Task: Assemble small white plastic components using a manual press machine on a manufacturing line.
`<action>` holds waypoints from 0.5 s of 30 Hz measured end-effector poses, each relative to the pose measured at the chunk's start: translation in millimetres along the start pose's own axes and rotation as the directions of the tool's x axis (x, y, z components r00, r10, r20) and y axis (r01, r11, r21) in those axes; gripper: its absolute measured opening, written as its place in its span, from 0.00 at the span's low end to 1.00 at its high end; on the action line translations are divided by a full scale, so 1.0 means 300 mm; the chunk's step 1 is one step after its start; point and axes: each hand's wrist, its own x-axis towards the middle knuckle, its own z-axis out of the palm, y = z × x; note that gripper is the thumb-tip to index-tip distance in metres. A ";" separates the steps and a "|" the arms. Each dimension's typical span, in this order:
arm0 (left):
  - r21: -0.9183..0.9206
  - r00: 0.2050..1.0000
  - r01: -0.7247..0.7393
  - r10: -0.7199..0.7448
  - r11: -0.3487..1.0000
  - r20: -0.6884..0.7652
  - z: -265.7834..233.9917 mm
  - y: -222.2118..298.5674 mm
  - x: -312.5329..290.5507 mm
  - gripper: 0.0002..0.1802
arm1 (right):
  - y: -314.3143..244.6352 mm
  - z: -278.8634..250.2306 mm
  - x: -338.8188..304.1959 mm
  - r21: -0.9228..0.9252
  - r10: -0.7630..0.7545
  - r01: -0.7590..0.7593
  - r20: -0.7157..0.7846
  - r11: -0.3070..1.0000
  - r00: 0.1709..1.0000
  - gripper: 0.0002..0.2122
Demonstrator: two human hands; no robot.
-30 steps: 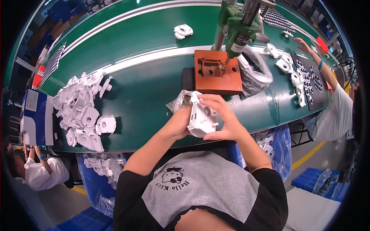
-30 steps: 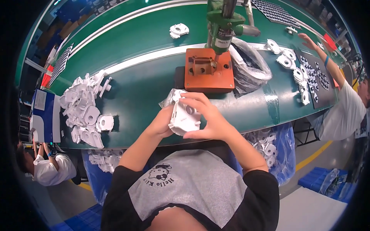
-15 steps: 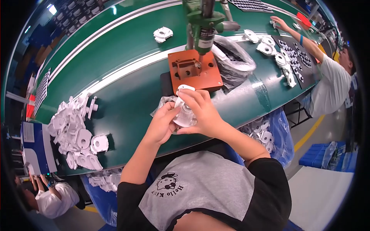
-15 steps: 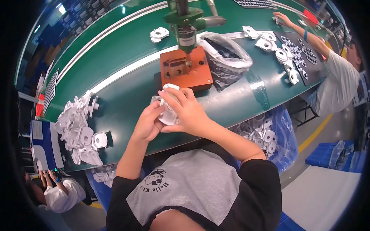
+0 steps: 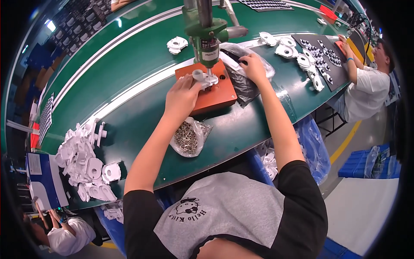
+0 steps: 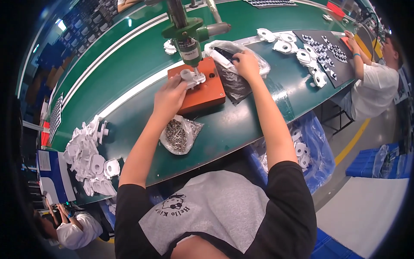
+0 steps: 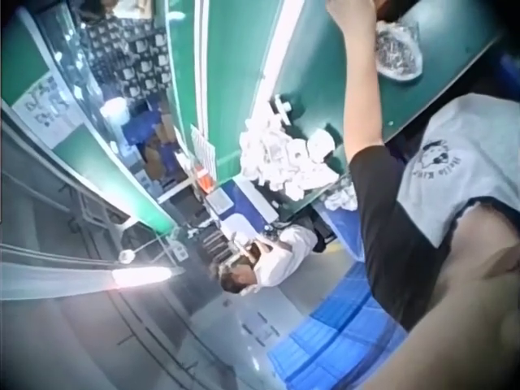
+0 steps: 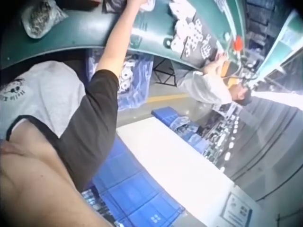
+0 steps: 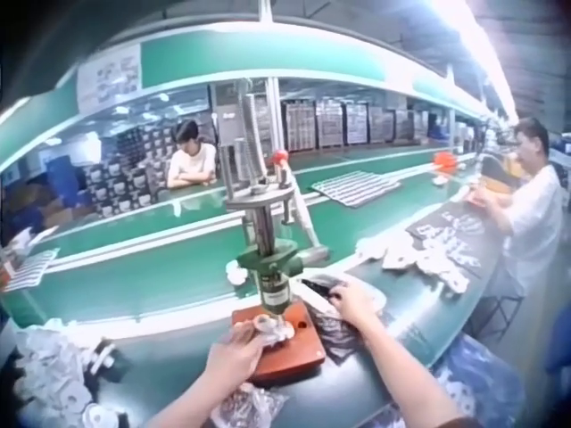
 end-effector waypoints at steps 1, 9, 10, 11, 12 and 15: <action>0.001 1.000 -0.002 0.002 1.000 -0.001 0.022 -0.007 -0.003 0.08 | -0.004 0.007 0.009 0.000 0.000 0.000 -0.002 1.000 1.000 0.08; -0.165 0.983 0.095 -0.066 0.982 0.174 0.030 -0.024 0.001 0.08 | -0.001 0.004 0.008 0.066 0.015 -0.022 0.106 0.998 0.994 0.08; -0.165 0.982 0.099 -0.070 0.981 0.173 0.028 -0.023 0.004 0.08 | 0.004 0.002 0.011 0.085 -0.003 -0.006 0.102 0.996 0.995 0.08; -0.140 0.978 0.086 -0.058 0.986 0.199 0.029 -0.017 0.004 0.08 | 0.007 0.004 0.012 0.086 -0.007 -0.002 0.107 0.996 0.994 0.08; -0.115 0.973 0.073 -0.046 0.991 0.225 0.029 -0.015 0.004 0.08 | 0.009 0.008 0.014 0.105 -0.011 0.001 0.090 0.995 0.996 0.06; -0.129 0.985 0.036 -0.013 0.991 0.172 0.043 -0.035 -0.014 0.09 | -0.012 0.002 0.007 0.112 -0.009 0.005 0.040 0.994 0.999 0.05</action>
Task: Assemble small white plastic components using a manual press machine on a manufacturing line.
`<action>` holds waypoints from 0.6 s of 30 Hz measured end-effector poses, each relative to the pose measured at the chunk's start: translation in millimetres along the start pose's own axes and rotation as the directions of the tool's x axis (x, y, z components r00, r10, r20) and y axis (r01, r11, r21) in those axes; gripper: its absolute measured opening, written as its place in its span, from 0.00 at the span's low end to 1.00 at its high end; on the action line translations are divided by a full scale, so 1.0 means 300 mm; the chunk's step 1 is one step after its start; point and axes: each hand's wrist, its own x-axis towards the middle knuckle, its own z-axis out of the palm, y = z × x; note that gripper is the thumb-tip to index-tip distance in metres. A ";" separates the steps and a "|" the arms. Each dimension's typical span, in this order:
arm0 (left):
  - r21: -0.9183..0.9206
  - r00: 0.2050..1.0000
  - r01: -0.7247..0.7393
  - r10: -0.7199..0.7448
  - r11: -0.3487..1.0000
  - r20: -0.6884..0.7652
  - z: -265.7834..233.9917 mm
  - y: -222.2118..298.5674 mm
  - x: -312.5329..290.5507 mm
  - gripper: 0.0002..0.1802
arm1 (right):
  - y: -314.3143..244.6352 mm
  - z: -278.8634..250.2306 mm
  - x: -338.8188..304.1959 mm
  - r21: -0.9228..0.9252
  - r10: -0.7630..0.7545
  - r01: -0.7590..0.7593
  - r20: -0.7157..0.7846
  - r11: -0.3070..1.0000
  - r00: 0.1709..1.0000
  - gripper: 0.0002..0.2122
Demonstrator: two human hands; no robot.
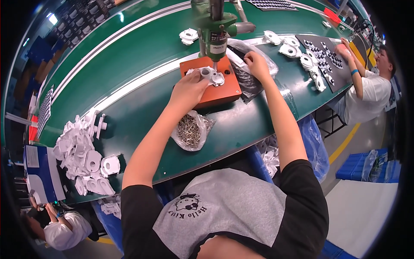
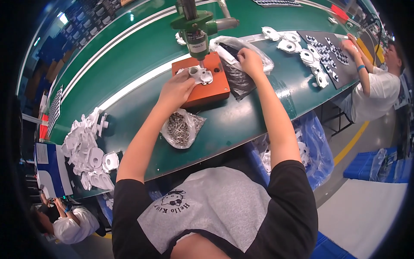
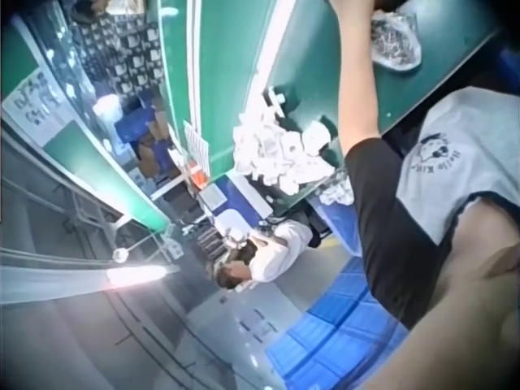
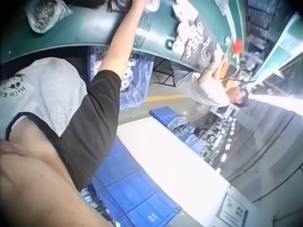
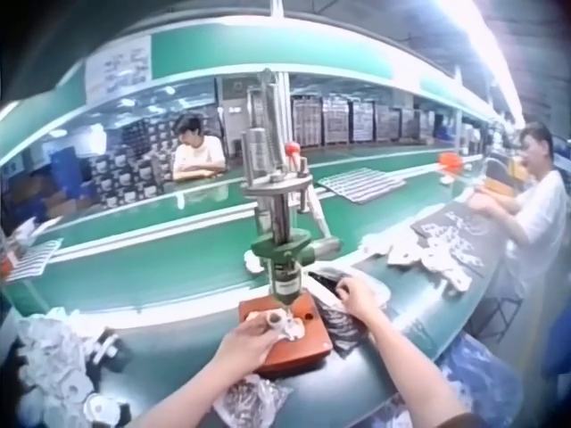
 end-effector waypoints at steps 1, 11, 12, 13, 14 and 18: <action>0.003 1.000 0.007 -0.007 1.000 -0.006 0.002 -0.004 -0.007 0.09 | -0.010 -0.006 -0.003 0.076 0.067 -0.063 -0.049 0.995 0.997 0.06; -0.011 0.999 -0.006 0.007 1.000 0.033 0.009 0.037 -0.047 0.35 | -0.205 -0.118 -0.012 0.468 -0.109 0.038 0.125 0.883 0.986 0.06; -0.014 0.999 0.009 -0.009 1.000 0.032 0.009 0.032 -0.051 0.35 | -0.278 -0.134 -0.022 0.412 -0.253 0.163 0.175 0.896 0.952 0.06; -0.028 1.000 -0.005 0.005 1.000 0.008 0.013 0.024 -0.054 0.35 | -0.329 -0.119 -0.038 0.463 -0.227 0.095 0.239 0.881 0.944 0.06; -0.043 1.000 -0.022 0.021 0.999 -0.017 0.016 0.017 -0.055 0.35 | -0.374 -0.104 -0.052 0.506 -0.201 0.023 0.301 0.862 0.932 0.06; -0.068 0.999 -0.008 0.005 0.998 -0.040 0.028 0.022 -0.052 0.34 | -0.417 -0.076 -0.066 0.324 -0.190 0.074 0.342 0.943 0.921 0.07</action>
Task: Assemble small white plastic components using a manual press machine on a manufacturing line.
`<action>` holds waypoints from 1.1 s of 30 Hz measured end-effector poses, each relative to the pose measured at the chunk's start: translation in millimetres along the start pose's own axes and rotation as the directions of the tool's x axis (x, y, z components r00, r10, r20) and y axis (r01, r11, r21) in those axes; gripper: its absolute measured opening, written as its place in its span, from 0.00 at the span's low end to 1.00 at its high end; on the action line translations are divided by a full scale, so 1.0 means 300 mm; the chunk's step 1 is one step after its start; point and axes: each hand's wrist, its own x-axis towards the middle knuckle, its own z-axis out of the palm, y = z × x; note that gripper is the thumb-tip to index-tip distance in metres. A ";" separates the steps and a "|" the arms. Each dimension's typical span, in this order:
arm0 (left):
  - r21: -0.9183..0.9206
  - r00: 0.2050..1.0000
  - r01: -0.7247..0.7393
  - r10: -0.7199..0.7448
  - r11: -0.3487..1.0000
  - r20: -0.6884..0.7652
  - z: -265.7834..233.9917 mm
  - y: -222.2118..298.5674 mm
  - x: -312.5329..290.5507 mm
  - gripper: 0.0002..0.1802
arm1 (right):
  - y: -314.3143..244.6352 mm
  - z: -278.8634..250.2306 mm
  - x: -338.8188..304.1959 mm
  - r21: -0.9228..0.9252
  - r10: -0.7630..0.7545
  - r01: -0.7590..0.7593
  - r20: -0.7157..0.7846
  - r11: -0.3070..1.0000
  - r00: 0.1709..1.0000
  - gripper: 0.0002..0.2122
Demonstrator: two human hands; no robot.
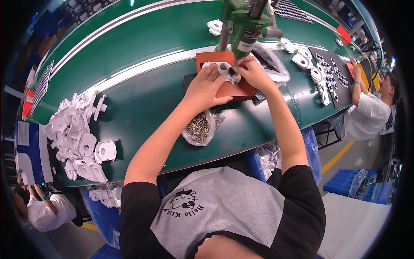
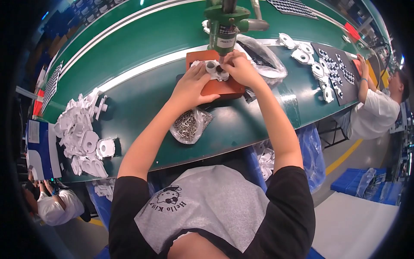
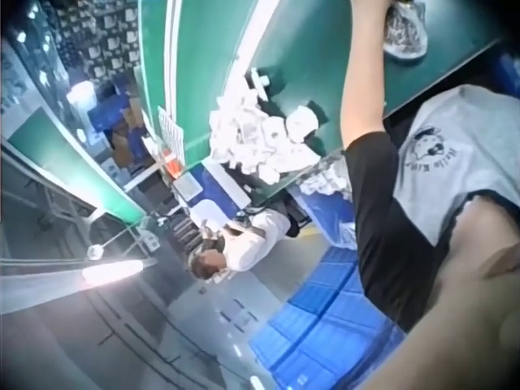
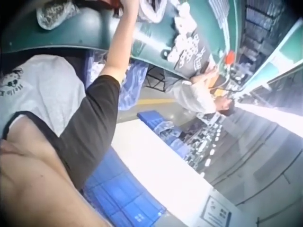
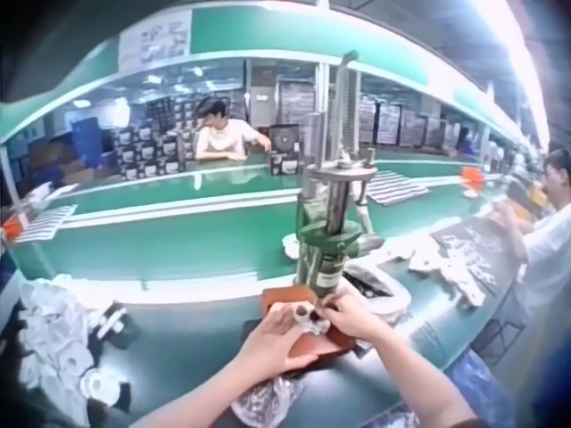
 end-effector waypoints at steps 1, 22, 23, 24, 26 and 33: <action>-0.003 1.000 0.010 -0.010 1.000 -0.002 0.004 -0.002 0.001 0.34 | -0.003 -0.002 0.004 -0.001 -0.001 0.001 0.010 1.000 1.000 0.07; -0.074 0.997 0.053 -0.049 0.996 0.062 -0.024 -0.040 -0.007 0.19 | -0.162 0.170 -0.306 -0.097 -0.264 0.250 -0.178 0.963 0.948 0.04; -0.062 0.996 0.054 -0.049 0.997 0.074 -0.030 -0.030 -0.001 0.20 | -0.155 0.193 -0.333 -0.148 -0.201 0.191 -0.060 0.970 0.978 0.04; -0.048 0.995 0.055 -0.051 0.997 0.085 -0.032 -0.020 0.001 0.21 | -0.146 0.214 -0.350 -0.203 -0.129 0.138 0.057 0.969 0.990 0.05; -0.057 0.995 0.070 -0.066 0.996 0.075 -0.032 -0.012 0.003 0.21 | -0.118 0.250 -0.344 -0.233 -0.099 0.112 0.067 0.966 0.993 0.06; -0.074 0.992 0.112 -0.106 0.991 0.075 -0.025 -0.006 -0.001 0.28 | -0.076 0.281 -0.295 -0.435 0.095 0.033 0.270 0.900 0.958 0.06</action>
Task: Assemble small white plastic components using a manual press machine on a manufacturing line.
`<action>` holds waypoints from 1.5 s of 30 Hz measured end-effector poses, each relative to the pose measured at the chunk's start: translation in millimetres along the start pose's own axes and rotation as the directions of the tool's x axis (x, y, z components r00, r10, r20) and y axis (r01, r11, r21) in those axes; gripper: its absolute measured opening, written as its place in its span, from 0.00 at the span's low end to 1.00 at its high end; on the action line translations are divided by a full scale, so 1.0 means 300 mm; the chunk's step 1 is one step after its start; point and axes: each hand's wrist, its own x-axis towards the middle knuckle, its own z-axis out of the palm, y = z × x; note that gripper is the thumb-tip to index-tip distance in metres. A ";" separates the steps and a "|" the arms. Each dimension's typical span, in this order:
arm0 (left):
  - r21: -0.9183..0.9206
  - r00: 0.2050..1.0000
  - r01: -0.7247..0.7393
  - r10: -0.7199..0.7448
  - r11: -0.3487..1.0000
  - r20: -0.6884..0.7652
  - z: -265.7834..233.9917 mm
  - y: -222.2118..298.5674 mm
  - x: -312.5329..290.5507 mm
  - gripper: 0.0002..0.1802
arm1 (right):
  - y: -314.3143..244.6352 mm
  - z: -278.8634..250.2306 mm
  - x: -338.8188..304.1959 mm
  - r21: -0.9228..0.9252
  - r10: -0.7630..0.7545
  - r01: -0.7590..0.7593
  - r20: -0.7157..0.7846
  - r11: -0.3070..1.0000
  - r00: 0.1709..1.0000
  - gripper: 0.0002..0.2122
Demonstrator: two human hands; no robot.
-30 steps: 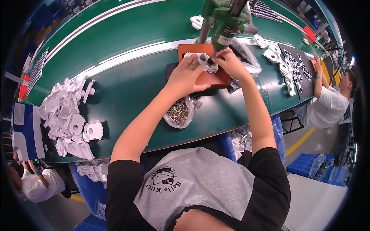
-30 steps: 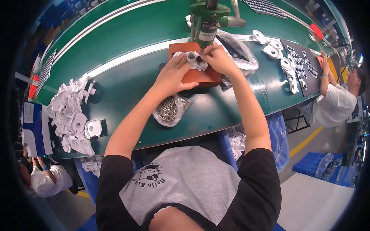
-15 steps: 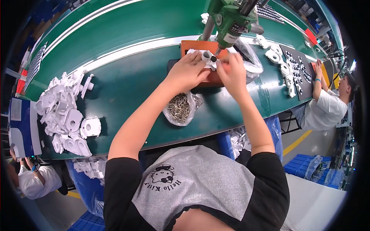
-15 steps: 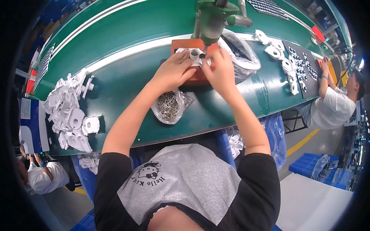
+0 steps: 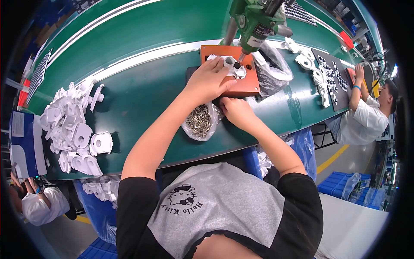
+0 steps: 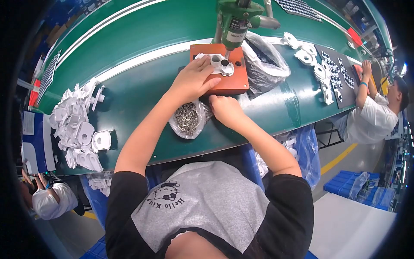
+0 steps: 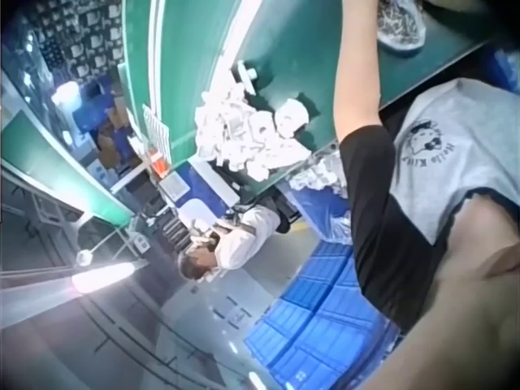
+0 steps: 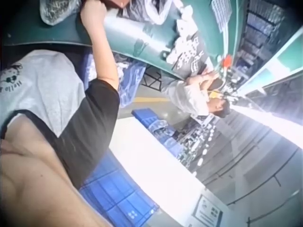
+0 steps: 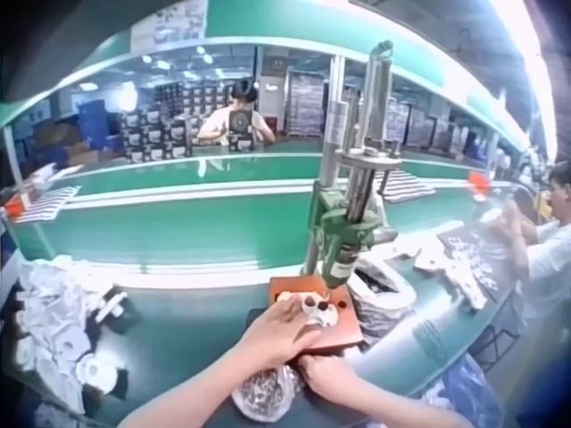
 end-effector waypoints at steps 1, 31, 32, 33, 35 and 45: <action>-0.001 1.000 -0.001 0.001 1.000 0.002 -0.001 0.003 -0.001 0.28 | -0.003 -0.015 0.001 0.001 0.002 -0.002 0.000 1.000 1.000 0.06; 0.088 0.999 0.000 -0.004 0.996 0.043 0.001 0.012 0.003 0.37 | 0.203 -0.208 0.214 0.599 0.214 0.099 -0.428 0.794 0.878 0.10; 0.092 0.999 -0.005 0.001 0.996 0.034 0.001 0.009 0.002 0.37 | 0.197 -0.207 0.212 0.585 0.206 0.090 -0.419 0.806 0.884 0.09; 0.096 1.000 -0.009 0.007 0.995 0.026 0.002 0.007 0.000 0.37 | 0.192 -0.207 0.210 0.571 0.198 0.081 -0.410 0.817 0.890 0.09; 0.095 1.000 -0.015 0.014 0.995 0.010 0.010 0.006 0.000 0.37 | 0.187 -0.212 0.209 0.570 0.199 0.074 -0.402 0.818 0.894 0.09; 0.077 0.999 -0.034 0.035 0.996 -0.022 0.013 0.006 0.002 0.34 | 0.191 -0.209 0.211 0.585 0.229 0.089 -0.446 0.806 0.865 0.09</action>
